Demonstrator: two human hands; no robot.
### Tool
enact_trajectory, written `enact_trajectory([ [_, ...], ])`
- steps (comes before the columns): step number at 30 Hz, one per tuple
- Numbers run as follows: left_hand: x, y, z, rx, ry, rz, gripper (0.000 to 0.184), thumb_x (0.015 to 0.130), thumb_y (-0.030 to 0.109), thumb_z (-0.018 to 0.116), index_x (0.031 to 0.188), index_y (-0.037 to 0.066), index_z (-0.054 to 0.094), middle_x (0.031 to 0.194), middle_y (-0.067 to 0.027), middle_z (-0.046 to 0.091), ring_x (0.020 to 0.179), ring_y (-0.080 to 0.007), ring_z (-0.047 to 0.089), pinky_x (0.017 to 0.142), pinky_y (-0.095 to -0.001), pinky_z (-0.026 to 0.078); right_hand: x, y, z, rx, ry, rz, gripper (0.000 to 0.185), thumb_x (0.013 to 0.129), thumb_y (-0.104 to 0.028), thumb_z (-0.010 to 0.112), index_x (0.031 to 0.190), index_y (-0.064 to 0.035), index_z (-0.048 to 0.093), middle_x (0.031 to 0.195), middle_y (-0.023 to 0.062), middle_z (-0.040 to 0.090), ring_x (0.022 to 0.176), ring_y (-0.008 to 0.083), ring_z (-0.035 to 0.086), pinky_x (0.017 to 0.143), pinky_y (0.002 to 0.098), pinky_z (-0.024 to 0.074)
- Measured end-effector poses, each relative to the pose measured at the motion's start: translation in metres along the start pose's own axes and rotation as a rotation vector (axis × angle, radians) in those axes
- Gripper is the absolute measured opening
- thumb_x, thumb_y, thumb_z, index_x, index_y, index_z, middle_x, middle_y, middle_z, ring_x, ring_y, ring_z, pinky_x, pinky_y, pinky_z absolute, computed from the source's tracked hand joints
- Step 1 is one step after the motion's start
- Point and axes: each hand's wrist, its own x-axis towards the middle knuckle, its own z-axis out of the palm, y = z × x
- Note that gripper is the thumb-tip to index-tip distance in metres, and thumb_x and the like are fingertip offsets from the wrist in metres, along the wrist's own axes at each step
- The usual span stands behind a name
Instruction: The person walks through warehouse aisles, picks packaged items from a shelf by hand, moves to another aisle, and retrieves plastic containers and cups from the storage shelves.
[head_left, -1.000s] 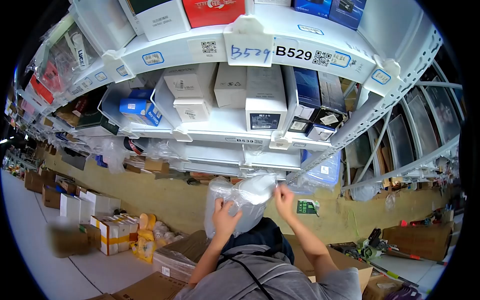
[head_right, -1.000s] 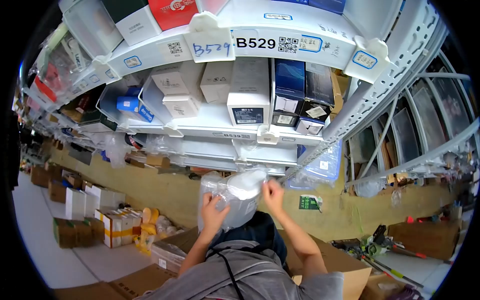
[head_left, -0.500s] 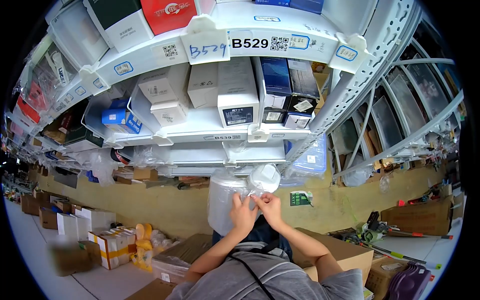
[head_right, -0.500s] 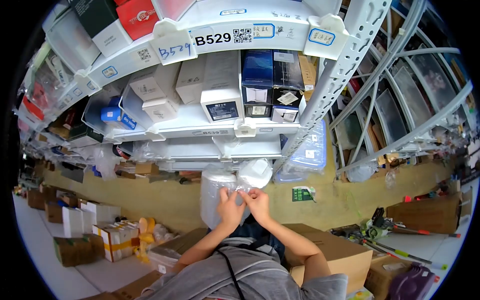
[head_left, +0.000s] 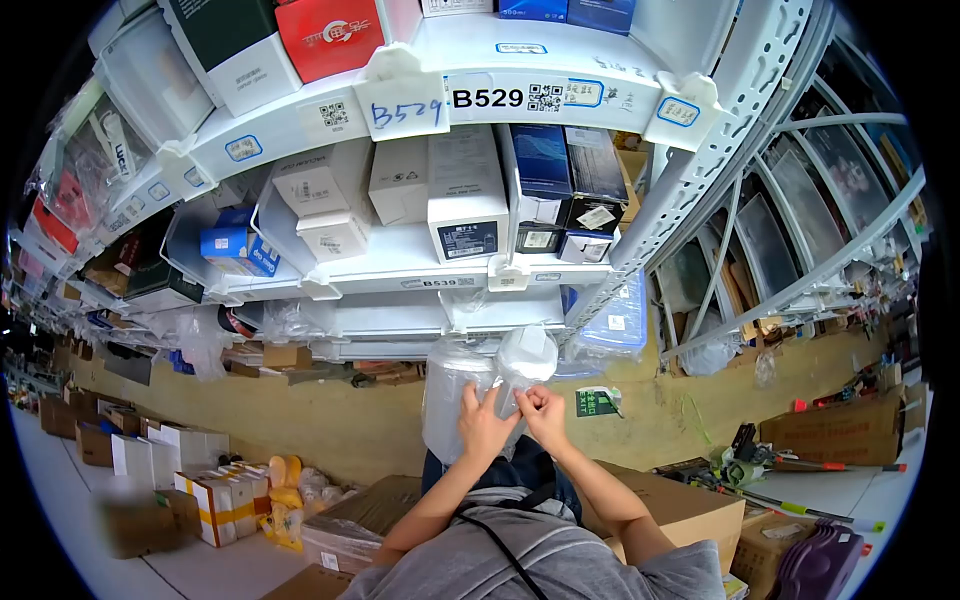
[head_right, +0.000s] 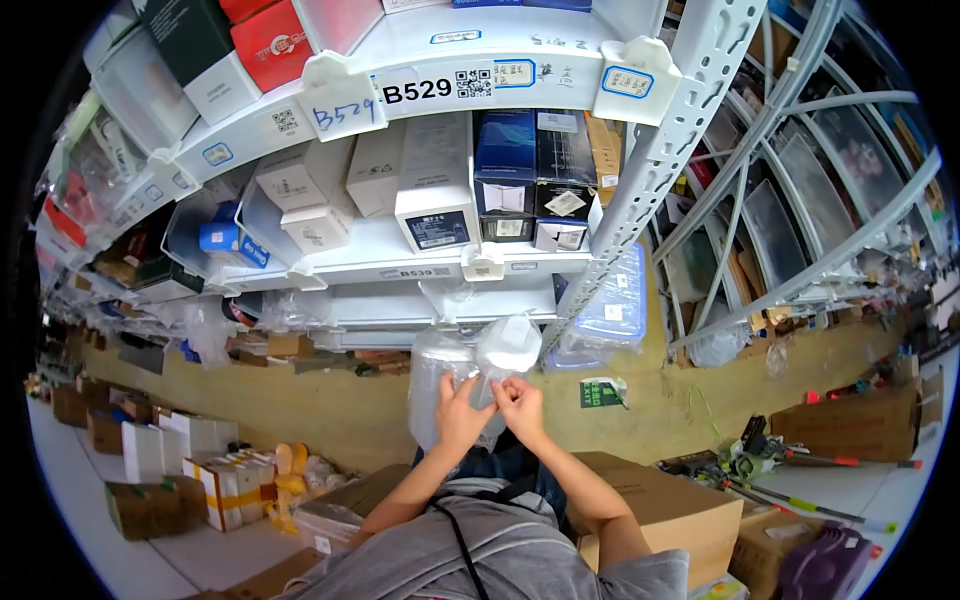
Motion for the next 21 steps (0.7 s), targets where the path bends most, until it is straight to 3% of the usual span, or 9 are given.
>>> enact_trajectory([
  [3,0.005,-0.012,-0.008,-0.038,-0.021,0.020,0.040,0.058,0.026,0.069,0.091,0.008,0.056,0.097,-0.0150,0.042,0.085,-0.0324,0.047,0.066,-0.0367,0.043,0.004,-0.010,-0.002,-0.145,0.047,-0.190,0.023,0.078,-0.011,0.053,0.059,-0.0012,0.047,0.046,-0.0083,0.033,0.043,-0.0004,0.026,0.037,0.0194,0.0174],
  [6,0.009,-0.038,-0.020,-0.263,-0.044,-0.006,0.025,0.062,0.020,0.066,0.083,0.010,0.056,0.088,-0.0131,0.042,0.081,-0.0299,0.047,0.067,-0.0337,0.040,0.029,-0.007,-0.021,-0.144,0.137,-0.115,0.027,0.079,-0.014,0.051,0.056,-0.0007,0.044,0.044,-0.0056,0.031,0.042,0.0022,0.025,0.037,0.0225,0.0184],
  [10,0.004,-0.042,-0.038,-0.254,-0.014,-0.050,0.017,0.065,0.012,0.060,0.082,0.011,0.056,0.087,-0.0123,0.042,0.078,-0.0297,0.047,0.066,-0.0333,0.039,0.049,-0.008,-0.037,-0.104,0.202,-0.128,0.028,0.079,-0.013,0.050,0.055,-0.0014,0.040,0.045,-0.0050,0.028,0.043,0.0028,0.024,0.037,0.0230,0.0176],
  [15,-0.003,-0.048,-0.042,-0.229,0.027,-0.026,0.016,0.066,0.003,0.055,0.080,0.011,0.056,0.086,-0.0123,0.041,0.073,-0.0282,0.046,0.062,-0.0332,0.038,0.071,-0.001,-0.040,-0.217,0.352,-0.360,0.028,0.079,-0.011,0.050,0.055,-0.0021,0.037,0.046,-0.0023,0.024,0.045,0.0037,0.024,0.038,0.0232,0.0190],
  [16,-0.004,-0.049,-0.043,-0.229,0.027,-0.028,0.016,0.066,0.003,0.055,0.080,0.011,0.056,0.086,-0.0123,0.041,0.073,-0.0282,0.046,0.062,-0.0332,0.038,0.078,0.002,-0.038,-0.221,0.352,-0.370,0.026,0.078,-0.011,0.050,0.057,-0.0016,0.039,0.043,0.0027,0.028,0.042,0.0067,0.025,0.037,0.0249,0.0217],
  [19,-0.005,-0.051,-0.046,-0.202,0.038,-0.046,0.016,0.066,0.003,0.054,0.080,0.012,0.057,0.085,-0.0122,0.041,0.072,-0.0277,0.046,0.062,-0.0325,0.038,0.101,0.015,-0.028,-0.385,0.455,-0.464,0.022,0.079,-0.010,0.049,0.060,-0.0015,0.043,0.045,-0.0017,0.030,0.043,0.0038,0.027,0.038,0.0217,0.0220],
  [21,-0.008,-0.057,-0.044,-0.209,0.059,-0.031,0.016,0.066,0.002,0.054,0.078,0.012,0.057,0.085,-0.0120,0.040,0.069,-0.0277,0.046,0.061,-0.0321,0.038,0.121,0.024,-0.024,-0.403,0.485,-0.430,0.019,0.079,-0.010,0.049,0.062,-0.0009,0.046,0.044,0.0024,0.035,0.040,0.0065,0.033,0.038,0.0233,0.0274],
])
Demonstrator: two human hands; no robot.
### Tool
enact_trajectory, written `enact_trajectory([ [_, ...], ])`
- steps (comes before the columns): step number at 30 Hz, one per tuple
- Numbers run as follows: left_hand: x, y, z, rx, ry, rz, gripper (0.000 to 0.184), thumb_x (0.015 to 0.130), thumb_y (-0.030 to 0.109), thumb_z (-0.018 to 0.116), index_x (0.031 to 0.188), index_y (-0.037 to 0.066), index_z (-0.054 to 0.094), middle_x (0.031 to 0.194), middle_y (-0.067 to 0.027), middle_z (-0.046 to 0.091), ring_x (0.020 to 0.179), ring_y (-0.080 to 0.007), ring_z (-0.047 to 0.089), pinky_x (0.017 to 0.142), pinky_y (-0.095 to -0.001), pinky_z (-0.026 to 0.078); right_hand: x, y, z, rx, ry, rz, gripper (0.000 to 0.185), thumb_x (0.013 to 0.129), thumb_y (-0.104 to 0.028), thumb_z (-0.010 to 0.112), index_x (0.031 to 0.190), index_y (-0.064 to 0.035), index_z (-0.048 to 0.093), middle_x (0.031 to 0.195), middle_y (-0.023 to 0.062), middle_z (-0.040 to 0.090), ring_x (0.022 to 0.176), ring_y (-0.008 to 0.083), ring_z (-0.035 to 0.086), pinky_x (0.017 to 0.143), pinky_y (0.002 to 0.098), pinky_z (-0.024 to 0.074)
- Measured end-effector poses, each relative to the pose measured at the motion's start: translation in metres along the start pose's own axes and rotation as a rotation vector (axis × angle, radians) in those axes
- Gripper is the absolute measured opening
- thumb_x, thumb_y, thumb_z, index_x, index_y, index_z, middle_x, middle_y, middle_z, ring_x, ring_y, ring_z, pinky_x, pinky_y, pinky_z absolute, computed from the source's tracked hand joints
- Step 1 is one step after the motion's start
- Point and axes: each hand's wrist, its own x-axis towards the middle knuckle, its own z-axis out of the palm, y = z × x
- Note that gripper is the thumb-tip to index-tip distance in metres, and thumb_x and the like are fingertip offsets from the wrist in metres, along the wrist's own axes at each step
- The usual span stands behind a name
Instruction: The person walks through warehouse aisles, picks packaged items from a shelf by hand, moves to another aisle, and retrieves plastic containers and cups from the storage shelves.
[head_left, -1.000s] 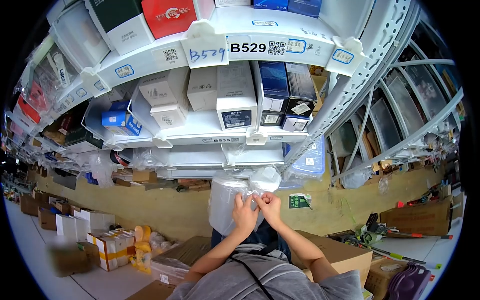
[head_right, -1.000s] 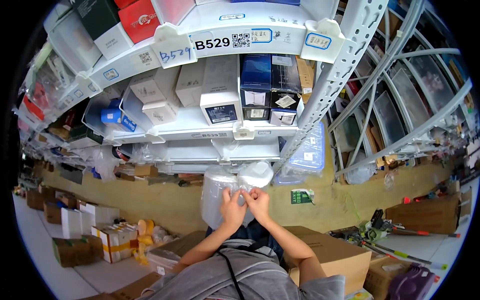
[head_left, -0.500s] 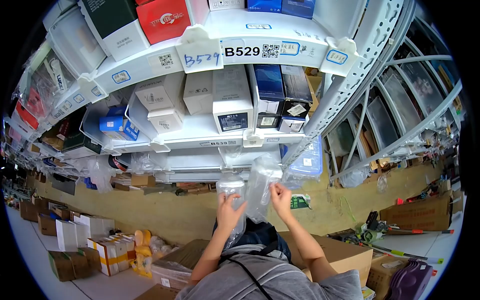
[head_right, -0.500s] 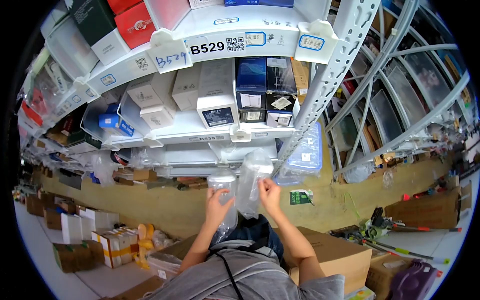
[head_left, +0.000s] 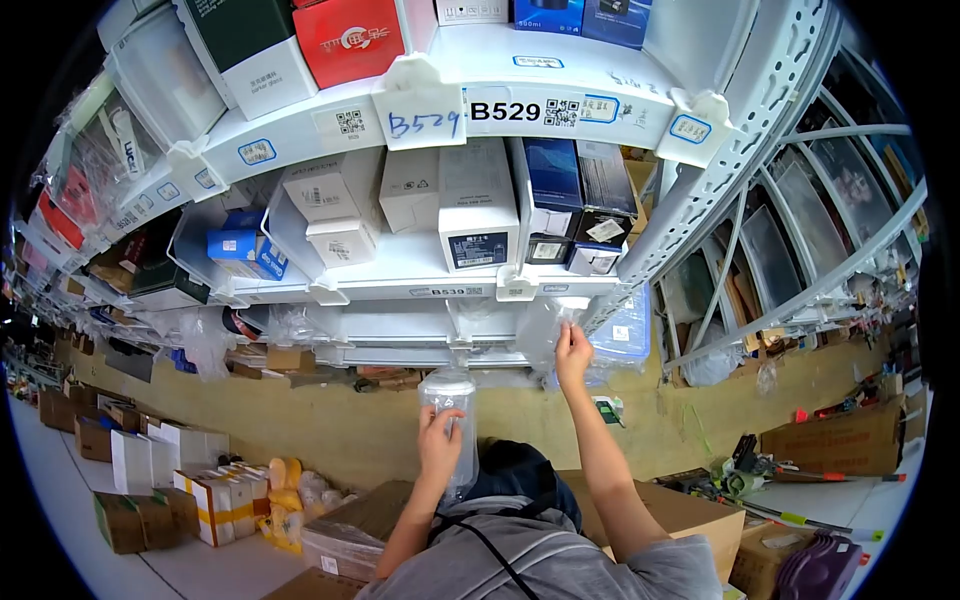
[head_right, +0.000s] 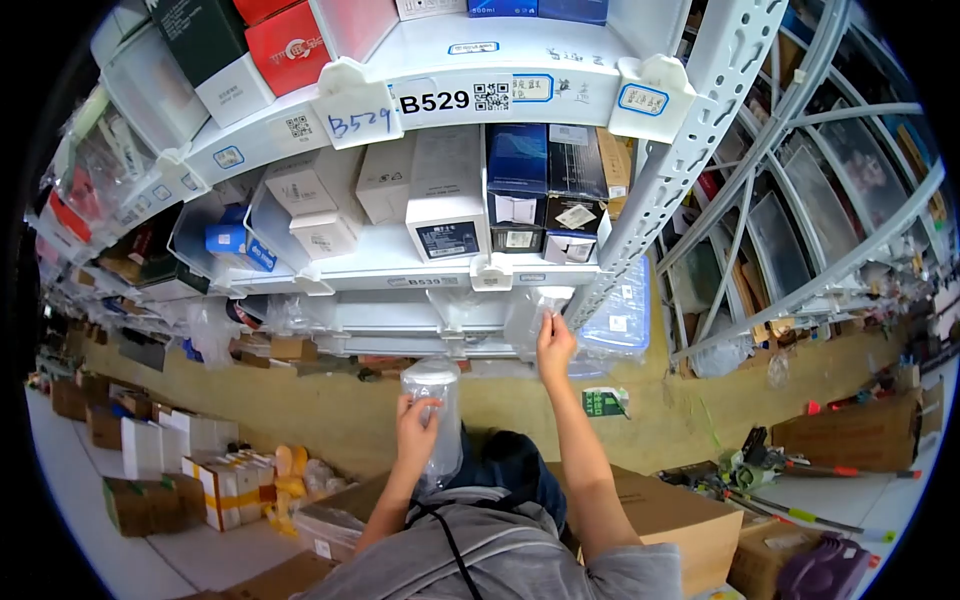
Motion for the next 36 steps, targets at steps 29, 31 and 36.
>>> enact_trajectory([
  [29,-0.005,0.012,0.011,0.000,-0.074,0.120,0.018,0.064,-0.002,0.052,0.077,0.010,0.057,0.086,-0.0138,0.043,0.068,-0.0247,0.048,0.058,-0.0271,0.040,0.088,0.099,0.121,-0.304,-0.332,-0.143,0.026,0.076,-0.022,0.044,0.093,-0.0038,0.052,0.097,0.0164,0.052,0.094,0.0311,0.046,0.084,0.0397,0.0331],
  [31,-0.002,0.015,0.013,-0.004,-0.144,0.107,0.017,0.065,-0.002,0.052,0.077,0.009,0.057,0.088,-0.0137,0.043,0.070,-0.0253,0.049,0.061,-0.0275,0.040,0.085,0.096,0.112,-0.278,-0.363,-0.154,0.026,0.076,-0.022,0.043,0.093,-0.0038,0.052,0.097,0.0165,0.051,0.094,0.0313,0.045,0.084,0.0398,0.0329],
  [36,0.005,0.013,0.038,-0.092,-0.151,0.166,0.014,0.067,0.000,0.054,0.077,0.009,0.058,0.088,-0.0127,0.043,0.074,-0.0252,0.049,0.063,-0.0286,0.040,0.074,0.100,0.097,-0.355,-0.530,-0.193,0.022,0.075,-0.015,0.048,0.090,-0.0015,0.052,0.084,0.0162,0.056,0.082,0.0313,0.052,0.074,0.0379,0.0393],
])
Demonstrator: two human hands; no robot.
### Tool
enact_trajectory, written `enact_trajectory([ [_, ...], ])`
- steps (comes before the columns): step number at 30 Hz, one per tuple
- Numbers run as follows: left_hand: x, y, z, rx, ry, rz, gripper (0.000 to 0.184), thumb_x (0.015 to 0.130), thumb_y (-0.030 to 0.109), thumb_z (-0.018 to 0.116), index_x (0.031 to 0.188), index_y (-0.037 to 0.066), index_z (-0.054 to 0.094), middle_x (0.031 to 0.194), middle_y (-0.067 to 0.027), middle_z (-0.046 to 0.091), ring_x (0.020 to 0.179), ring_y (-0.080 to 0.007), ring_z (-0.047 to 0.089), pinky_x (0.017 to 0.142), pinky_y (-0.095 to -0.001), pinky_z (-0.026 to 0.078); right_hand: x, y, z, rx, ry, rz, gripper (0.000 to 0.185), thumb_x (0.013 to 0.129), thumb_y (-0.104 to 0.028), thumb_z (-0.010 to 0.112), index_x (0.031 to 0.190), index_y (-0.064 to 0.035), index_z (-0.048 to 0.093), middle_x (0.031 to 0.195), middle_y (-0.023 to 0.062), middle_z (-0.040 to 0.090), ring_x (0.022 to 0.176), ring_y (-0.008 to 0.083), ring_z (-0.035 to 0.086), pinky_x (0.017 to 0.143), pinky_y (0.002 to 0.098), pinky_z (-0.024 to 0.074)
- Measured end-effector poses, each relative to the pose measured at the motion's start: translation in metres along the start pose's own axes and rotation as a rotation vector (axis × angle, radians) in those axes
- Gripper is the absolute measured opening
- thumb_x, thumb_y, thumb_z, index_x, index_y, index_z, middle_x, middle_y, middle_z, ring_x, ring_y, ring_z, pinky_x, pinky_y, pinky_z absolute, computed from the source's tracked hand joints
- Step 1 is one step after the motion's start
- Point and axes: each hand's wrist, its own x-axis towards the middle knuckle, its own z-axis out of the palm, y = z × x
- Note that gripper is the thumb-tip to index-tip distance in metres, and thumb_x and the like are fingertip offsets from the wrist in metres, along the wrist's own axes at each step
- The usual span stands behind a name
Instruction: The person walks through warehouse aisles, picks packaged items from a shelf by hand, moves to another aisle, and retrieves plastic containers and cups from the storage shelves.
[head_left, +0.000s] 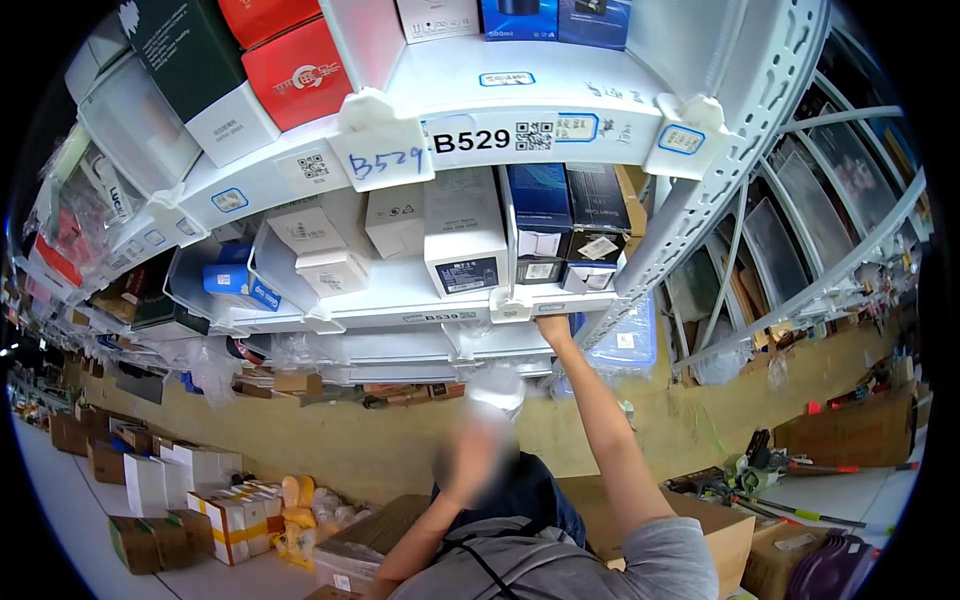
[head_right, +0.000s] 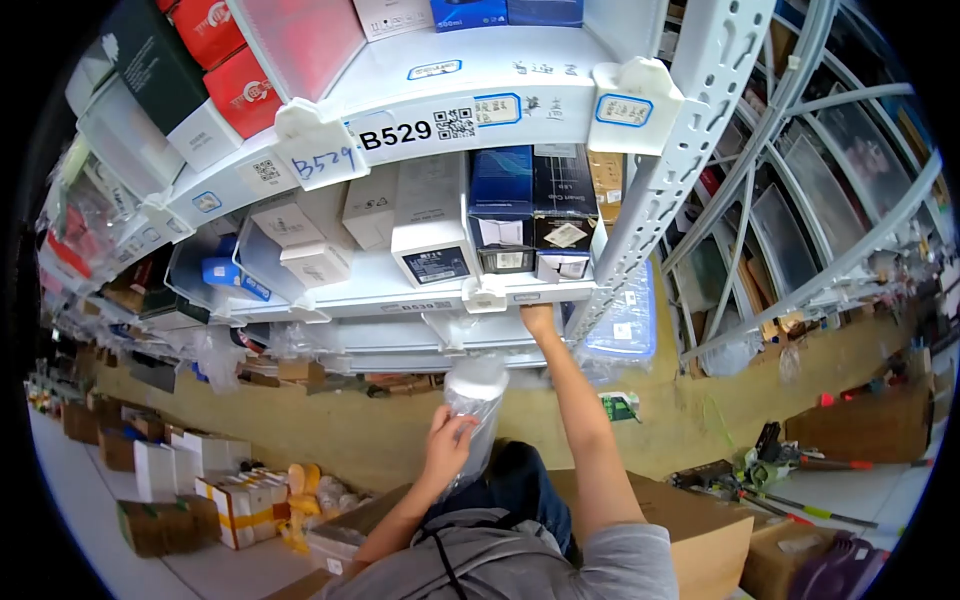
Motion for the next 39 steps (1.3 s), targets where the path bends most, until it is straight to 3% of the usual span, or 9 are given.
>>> enact_trajectory([
  [2,0.007,0.000,0.011,0.024,0.005,0.093,0.013,0.067,0.001,0.056,0.078,0.009,0.059,0.089,-0.0123,0.044,0.074,-0.0248,0.049,0.064,-0.0287,0.040,-0.038,-0.044,-0.043,0.594,-0.018,0.396,0.020,0.075,-0.017,0.051,0.085,0.0005,0.053,0.077,0.0158,0.057,0.072,0.0290,0.054,0.065,0.0338,0.0423],
  [4,0.014,0.004,0.020,0.016,-0.029,0.146,0.012,0.067,0.003,0.059,0.077,0.008,0.060,0.089,-0.0121,0.045,0.076,-0.0250,0.049,0.065,-0.0284,0.040,-0.077,-0.060,-0.063,0.559,0.119,0.262,0.026,0.076,-0.022,0.051,0.086,0.0021,0.053,0.074,0.0158,0.058,0.067,0.0246,0.055,0.063,0.0298,0.0427],
  [9,0.033,0.007,0.052,-0.080,-0.114,0.155,0.011,0.067,0.004,0.060,0.077,0.007,0.061,0.092,-0.0135,0.047,0.078,-0.0262,0.050,0.066,-0.0303,0.041,-0.143,-0.073,-0.105,0.666,0.351,0.438,0.047,0.083,-0.035,0.041,0.111,0.0025,0.040,0.100,0.0144,0.051,0.090,0.0204,0.048,0.067,0.0284,0.0424],
  [13,0.058,-0.001,0.090,-0.119,-0.036,0.265,0.011,0.067,0.001,0.058,0.078,0.004,0.060,0.094,-0.0151,0.047,0.077,-0.0277,0.051,0.065,-0.0314,0.042,-0.162,-0.104,-0.125,0.929,0.080,0.666,0.052,0.084,-0.034,0.039,0.122,0.0008,0.027,0.119,0.0169,0.036,0.102,0.0234,0.041,0.079,0.0296,0.0381],
  [17,0.092,0.004,0.108,-0.084,-0.106,0.256,0.014,0.067,-0.002,0.056,0.080,0.002,0.056,0.098,-0.0170,0.044,0.078,-0.0297,0.051,0.064,-0.0326,0.043,-0.146,-0.099,-0.110,0.955,0.244,0.402,0.049,0.084,-0.026,0.042,0.123,-0.0005,0.025,0.118,0.0177,0.037,0.102,0.0227,0.041,0.083,0.0279,0.0357],
  [22,0.129,-0.023,0.145,-0.120,0.030,0.383,0.023,0.070,0.001,0.053,0.092,0.005,0.052,0.108,-0.0190,0.038,0.080,-0.0345,0.051,0.065,-0.0366,0.044,-0.117,-0.092,-0.109,0.890,0.082,0.410,0.046,0.085,-0.025,0.039,0.121,0.0003,0.028,0.115,0.0211,0.041,0.107,0.0245,0.040,0.088,0.0299,0.0311],
  [26,0.140,-0.020,0.156,0.056,-0.139,0.260,0.029,0.075,0.010,0.047,0.104,0.013,0.045,0.114,-0.0208,0.031,0.089,-0.0389,0.048,0.072,-0.0391,0.043,-0.101,-0.050,-0.063,0.860,0.273,0.317,0.047,0.087,-0.031,0.032,0.121,-0.0001,0.028,0.118,0.0195,0.037,0.108,0.0261,0.037,0.090,0.0302,0.0287],
  [32,0.154,0.005,0.156,0.017,-0.187,0.127,0.035,0.074,0.009,0.047,0.108,0.014,0.044,0.116,-0.0194,0.032,0.103,-0.0360,0.038,0.079,-0.0389,0.040,-0.087,-0.056,-0.082,1.122,0.328,0.335,0.046,0.087,-0.029,0.033,0.123,-0.0023,0.025,0.123,0.0143,0.031,0.112,0.0222,0.030,0.093,0.0285,0.0230],
  [39,0.131,-0.024,0.168,-0.036,-0.216,0.115,0.032,0.076,0.013,0.047,0.107,0.011,0.045,0.122,-0.0224,0.028,0.092,-0.0405,0.047,0.074,-0.0409,0.042,-0.094,-0.050,-0.072,1.417,0.272,0.487,0.044,0.082,-0.022,0.036,0.121,-0.0028,0.027,0.120,0.0102,0.031,0.109,0.0189,0.031,0.092,0.0264,0.0221],
])
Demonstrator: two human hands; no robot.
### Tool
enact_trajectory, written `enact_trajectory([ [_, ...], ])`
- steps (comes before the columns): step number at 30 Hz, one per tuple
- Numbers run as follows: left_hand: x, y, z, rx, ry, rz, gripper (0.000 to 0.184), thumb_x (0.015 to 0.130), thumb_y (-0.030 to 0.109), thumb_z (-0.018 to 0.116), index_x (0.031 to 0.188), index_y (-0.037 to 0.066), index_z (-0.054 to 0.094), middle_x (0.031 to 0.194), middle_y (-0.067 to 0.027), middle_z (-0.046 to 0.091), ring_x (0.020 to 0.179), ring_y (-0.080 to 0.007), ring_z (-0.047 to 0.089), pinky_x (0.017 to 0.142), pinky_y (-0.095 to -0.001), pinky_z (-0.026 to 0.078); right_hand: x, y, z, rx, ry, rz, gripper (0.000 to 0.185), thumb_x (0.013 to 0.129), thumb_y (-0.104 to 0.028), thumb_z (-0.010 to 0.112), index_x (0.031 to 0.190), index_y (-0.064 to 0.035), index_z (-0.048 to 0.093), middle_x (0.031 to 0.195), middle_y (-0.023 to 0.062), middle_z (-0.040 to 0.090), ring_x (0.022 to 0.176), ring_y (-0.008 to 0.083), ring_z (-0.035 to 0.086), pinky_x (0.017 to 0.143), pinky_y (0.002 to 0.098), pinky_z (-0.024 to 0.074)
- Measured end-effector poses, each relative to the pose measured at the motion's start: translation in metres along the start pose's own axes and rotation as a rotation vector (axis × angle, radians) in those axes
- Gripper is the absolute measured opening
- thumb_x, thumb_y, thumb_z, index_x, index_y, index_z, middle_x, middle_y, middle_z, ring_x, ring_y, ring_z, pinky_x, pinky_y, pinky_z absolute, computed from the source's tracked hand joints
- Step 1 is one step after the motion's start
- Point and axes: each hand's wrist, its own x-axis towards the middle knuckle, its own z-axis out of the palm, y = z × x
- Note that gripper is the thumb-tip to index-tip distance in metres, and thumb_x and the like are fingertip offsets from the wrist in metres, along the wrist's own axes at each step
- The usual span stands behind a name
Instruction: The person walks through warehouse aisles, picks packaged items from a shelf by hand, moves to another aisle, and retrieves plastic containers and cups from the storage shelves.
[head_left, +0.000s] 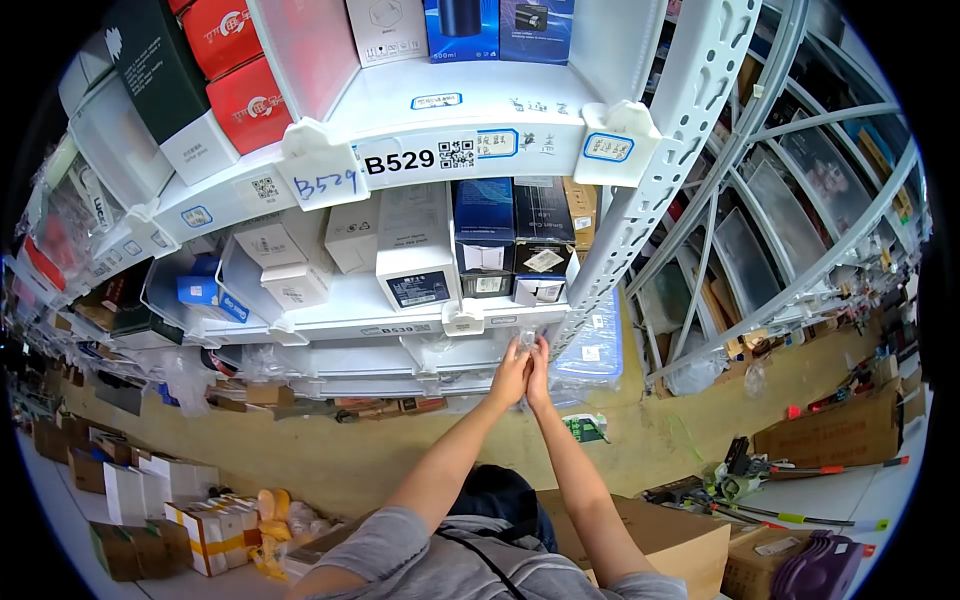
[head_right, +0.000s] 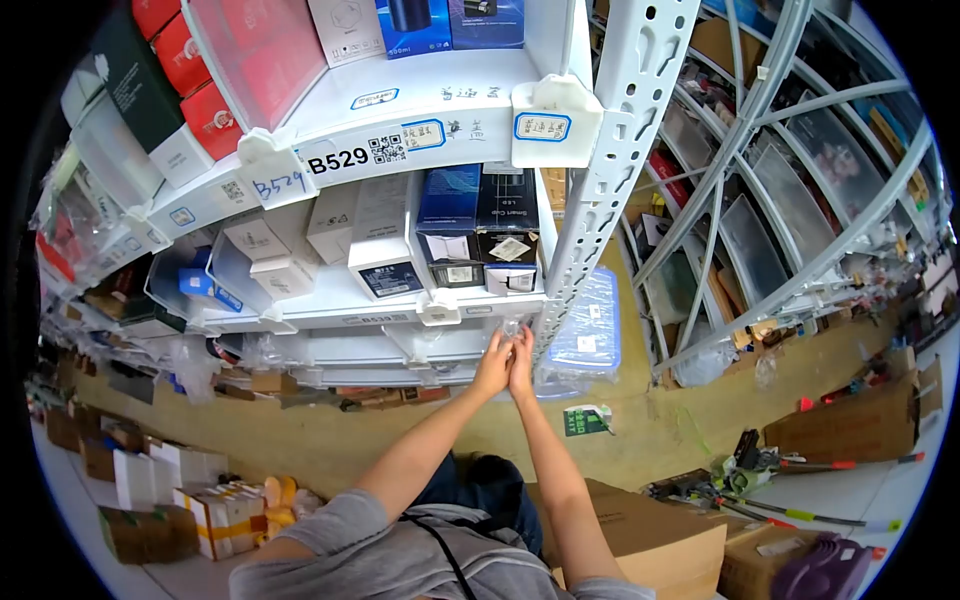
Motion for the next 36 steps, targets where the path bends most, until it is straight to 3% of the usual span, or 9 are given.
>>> enact_trajectory([
  [7,0.029,-0.010,-0.001,-0.039,-0.050,0.008,0.033,0.074,0.017,0.049,0.107,0.013,0.046,0.122,-0.0236,0.028,0.093,-0.0398,0.046,0.075,-0.0404,0.042,0.037,0.005,-0.005,-0.177,0.030,-0.091,0.043,0.081,-0.022,0.036,0.119,-0.0015,0.031,0.112,0.0120,0.038,0.101,0.0191,0.036,0.088,0.0270,0.0261],
  [9,0.025,-0.010,-0.001,0.089,-0.109,-0.013,0.034,0.074,0.018,0.049,0.107,0.014,0.046,0.125,-0.0236,0.023,0.095,-0.0400,0.045,0.076,-0.0401,0.042,0.028,-0.003,-0.004,-0.270,0.036,-0.034,0.044,0.082,-0.021,0.036,0.120,-0.0004,0.030,0.117,0.0104,0.036,0.101,0.0184,0.037,0.085,0.0257,0.0299],
  [10,0.019,-0.012,-0.002,0.148,-0.179,-0.040,0.036,0.072,0.017,0.050,0.108,0.016,0.046,0.128,-0.0249,0.015,0.098,-0.0404,0.043,0.077,-0.0398,0.042,0.035,0.013,-0.009,-0.340,0.077,-0.171,0.042,0.078,-0.017,0.042,0.115,0.0009,0.034,0.106,0.0134,0.043,0.093,0.0200,0.042,0.081,0.0269,0.0337],
  [14,-0.003,-0.017,-0.016,0.093,-0.373,-0.124,0.046,0.071,0.017,0.054,0.115,0.019,0.042,0.129,-0.0279,0.002,0.101,-0.0403,0.042,0.078,-0.0387,0.042,0.022,0.008,-0.010,-0.476,0.140,0.087,0.036,0.073,-0.014,0.050,0.106,-0.0042,0.039,0.085,0.0084,0.047,0.072,0.0149,0.047,0.059,0.0245,0.0417],
  [17,-0.027,-0.017,-0.023,-0.005,-0.251,-0.098,0.048,0.072,0.019,0.053,0.118,0.017,0.039,0.129,-0.0274,0.001,0.100,-0.0402,0.043,0.077,-0.0377,0.042,0.015,0.012,-0.007,-0.362,0.173,0.231,0.038,0.073,-0.014,0.049,0.108,-0.0057,0.036,0.085,0.0083,0.047,0.070,0.0156,0.048,0.056,0.0272,0.0431],
  [18,-0.035,-0.014,-0.029,-0.055,-0.246,-0.144,0.049,0.074,0.023,0.054,0.119,0.013,0.037,0.129,-0.0268,0.006,0.102,-0.0392,0.041,0.080,-0.0372,0.041,0.014,0.016,-0.007,-0.381,0.188,0.243,0.040,0.073,-0.015,0.049,0.109,-0.0073,0.034,0.090,0.0089,0.048,0.075,0.0184,0.050,0.059,0.0341,0.0440],
  [23,-0.077,-0.041,-0.046,-0.055,-0.145,-0.217,0.049,0.075,0.027,0.053,0.118,0.009,0.037,0.126,-0.0223,0.022,0.106,-0.0362,0.039,0.083,-0.0372,0.037,0.000,0.040,-0.013,-0.408,0.121,0.357,0.038,0.073,-0.020,0.050,0.107,-0.0079,0.037,0.097,0.0072,0.050,0.083,0.0206,0.053,0.060,0.0344,0.0436],
  [31,-0.143,-0.072,-0.101,-0.122,0.048,-0.204,0.041,0.077,0.023,0.050,0.112,0.004,0.041,0.107,-0.0178,0.046,0.096,-0.0312,0.047,0.078,-0.0358,0.039,-0.062,0.055,0.022,-0.687,-0.494,0.548,0.026,0.079,-0.026,0.046,0.098,-0.0081,0.050,0.095,0.0065,0.055,0.080,0.0177,0.056,0.061,0.0296,0.0434],
  [36,-0.158,-0.070,-0.147,-0.221,0.221,-0.253,0.033,0.078,0.016,0.051,0.106,0.002,0.045,0.099,-0.0145,0.051,0.079,-0.0216,0.056,0.069,-0.0293,0.043,-0.084,0.048,0.070,-0.812,-0.814,0.357,0.029,0.080,-0.026,0.048,0.097,-0.0027,0.050,0.086,0.0045,0.055,0.078,0.0128,0.054,0.059,0.0219,0.0409],
])
